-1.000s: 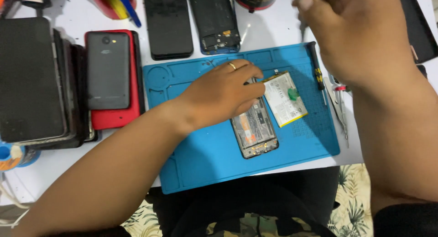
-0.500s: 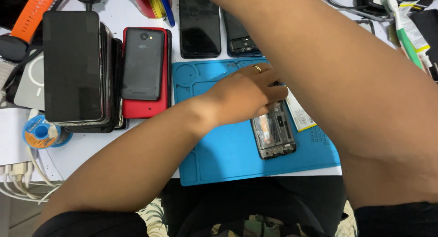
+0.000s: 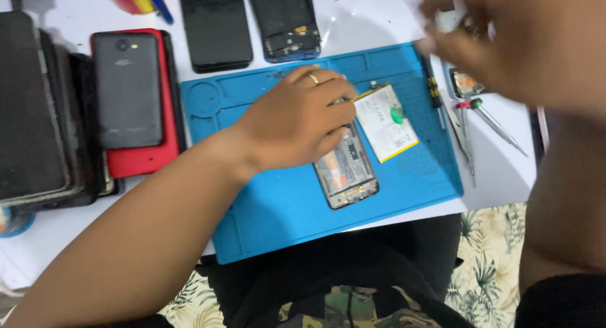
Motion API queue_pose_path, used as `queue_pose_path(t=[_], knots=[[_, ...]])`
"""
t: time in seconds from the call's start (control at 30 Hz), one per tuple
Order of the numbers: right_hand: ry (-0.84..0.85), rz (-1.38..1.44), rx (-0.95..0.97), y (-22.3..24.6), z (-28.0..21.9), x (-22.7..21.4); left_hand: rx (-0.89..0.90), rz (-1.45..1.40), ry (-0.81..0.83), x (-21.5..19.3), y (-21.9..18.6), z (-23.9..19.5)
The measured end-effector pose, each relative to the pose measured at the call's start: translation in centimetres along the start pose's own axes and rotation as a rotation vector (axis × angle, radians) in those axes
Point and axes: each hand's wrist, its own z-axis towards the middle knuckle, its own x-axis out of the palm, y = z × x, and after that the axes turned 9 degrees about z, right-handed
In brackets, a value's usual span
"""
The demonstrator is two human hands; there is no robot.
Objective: The person disassembles a smartphone on a blue mat, removes the motherboard and battery, and uses tweezers to detach small connectors. The person then places the motherboard and battery aside and continues to remove internal components.
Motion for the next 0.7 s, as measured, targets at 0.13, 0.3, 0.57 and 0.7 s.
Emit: queue_pose_path(t=[0.13, 0.3, 0.57, 0.7], knots=[[0.157, -0.098, 0.321, 0.2, -7.1, 2.7, 0.034, 0.033, -0.019, 0.0, 0.1, 0.4], [0.137, 0.050, 0.676, 3.1, -11.0, 5.5, 0.030, 0.043, 0.080, 0.0, 0.2, 0.4], [0.115, 0.246, 0.857, 3.3, -11.0, 7.0, 0.033, 0.037, 0.083, 0.0, 0.3, 0.3], [0.176, 0.397, 0.979, 4.6, -10.3, 5.0, 0.011, 0.006, 0.095, 0.1, 0.3, 0.2]])
